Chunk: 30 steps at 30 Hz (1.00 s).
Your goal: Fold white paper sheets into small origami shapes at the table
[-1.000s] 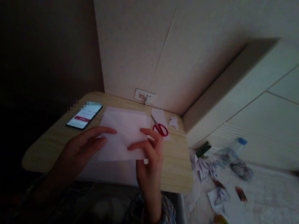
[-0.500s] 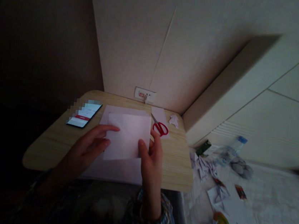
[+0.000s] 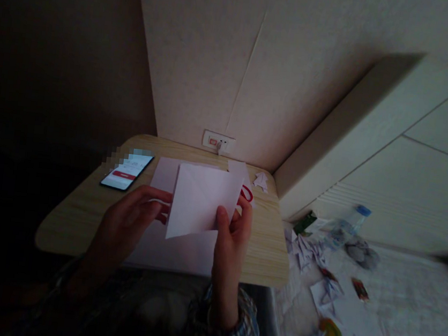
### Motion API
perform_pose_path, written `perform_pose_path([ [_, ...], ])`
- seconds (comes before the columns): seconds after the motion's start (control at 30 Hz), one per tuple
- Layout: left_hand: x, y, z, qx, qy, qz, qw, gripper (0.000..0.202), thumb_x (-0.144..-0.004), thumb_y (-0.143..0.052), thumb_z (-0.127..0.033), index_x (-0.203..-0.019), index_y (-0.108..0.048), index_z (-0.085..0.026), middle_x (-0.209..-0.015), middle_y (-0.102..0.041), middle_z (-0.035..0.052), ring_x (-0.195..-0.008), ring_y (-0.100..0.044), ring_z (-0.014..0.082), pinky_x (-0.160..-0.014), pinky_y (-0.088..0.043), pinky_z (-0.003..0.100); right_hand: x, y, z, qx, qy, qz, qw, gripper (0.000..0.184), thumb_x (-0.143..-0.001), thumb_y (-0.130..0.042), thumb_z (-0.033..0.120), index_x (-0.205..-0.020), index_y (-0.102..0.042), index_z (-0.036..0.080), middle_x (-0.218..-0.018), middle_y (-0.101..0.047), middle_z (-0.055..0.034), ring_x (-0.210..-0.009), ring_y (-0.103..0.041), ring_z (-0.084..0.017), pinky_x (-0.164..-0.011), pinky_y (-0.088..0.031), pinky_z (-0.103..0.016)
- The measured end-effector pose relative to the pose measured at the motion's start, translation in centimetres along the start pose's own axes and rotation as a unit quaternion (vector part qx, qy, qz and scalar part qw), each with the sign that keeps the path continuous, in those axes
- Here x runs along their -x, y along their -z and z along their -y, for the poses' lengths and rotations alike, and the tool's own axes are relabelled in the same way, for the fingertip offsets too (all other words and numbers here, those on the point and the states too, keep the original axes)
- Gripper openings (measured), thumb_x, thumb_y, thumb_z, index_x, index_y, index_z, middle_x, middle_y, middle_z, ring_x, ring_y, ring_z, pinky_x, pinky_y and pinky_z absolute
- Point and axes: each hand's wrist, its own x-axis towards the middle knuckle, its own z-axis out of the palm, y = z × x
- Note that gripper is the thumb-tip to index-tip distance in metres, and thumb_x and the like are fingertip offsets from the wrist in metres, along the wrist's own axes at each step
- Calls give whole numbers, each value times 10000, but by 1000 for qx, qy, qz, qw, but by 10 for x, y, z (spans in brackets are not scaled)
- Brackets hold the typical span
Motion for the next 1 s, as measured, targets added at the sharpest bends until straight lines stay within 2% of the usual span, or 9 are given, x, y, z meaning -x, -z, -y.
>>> perform_pose_path([
  [0.2, -1, -4, 1, -10, -14, -47, 999, 91, -731, -665, -248, -713, -603, -183, -755, -649, -8, -736, -650, 138, -706, -546, 227, 4, -3, 3, 3, 17, -10, 1000, 318, -806, -612, 324, -1080, -473, 240, -780, -668, -4, -645, -606, -168, -544, -440, -264],
  [0.33, -2, -3, 2, 0, 5, -83, 997, 124, -698, -663, -232, -640, -566, -181, -761, -646, -4, -733, -657, 141, -705, -554, 238, 6, -3, 7, -23, 21, 5, 1000, 326, -796, -634, 295, -1080, -484, 244, -833, -697, -9, -727, -640, -177, -602, -461, -269],
  [0.47, -2, -2, 2, 14, 17, -88, 996, 142, -677, -679, -232, -625, -556, -182, -773, -647, -2, -746, -660, 145, -729, -555, 257, 5, -1, 7, -26, -5, 35, 999, 299, -787, -655, 295, -1055, -531, 246, -907, -715, -17, -758, -651, -192, -620, -481, -287],
  [0.67, -5, -1, 4, 16, 19, -98, 995, 144, -662, -703, -223, -700, -570, -182, -747, -630, -12, -727, -645, 139, -711, -544, 251, 2, 3, 4, -21, -37, 50, 998, 246, -713, -720, 302, -935, -645, 226, -869, -729, -10, -784, -655, -216, -662, -510, -318],
  [0.83, -7, 0, 7, 18, 8, -66, 998, 263, -714, -653, -239, -964, -587, -193, -726, -579, -41, -713, -609, 128, -692, -514, 234, 2, 1, 5, -42, -60, 59, 996, 263, -675, -759, 285, -919, -688, 219, -885, -748, -3, -796, -667, -208, -685, -518, -306],
  [0.93, -5, -2, 5, -20, 15, -27, 999, 110, -785, -576, -293, -812, -579, -186, -705, -550, -33, -674, -566, 123, -616, -475, 211, 3, -1, 5, -62, -81, 70, 992, 267, -659, -776, 272, -910, -699, 224, -842, -752, 12, -743, -666, -183, -654, -513, -277],
  [1.0, -2, -4, 2, -47, 29, -12, 998, 181, -828, -531, -330, -715, -534, -188, -659, -511, -37, -620, -520, 116, -552, -434, 200, 5, -3, 4, -64, -87, 72, 992, 265, -651, -781, 279, -899, -703, 222, -826, -750, 12, -730, -662, -181, -640, -511, -271],
])
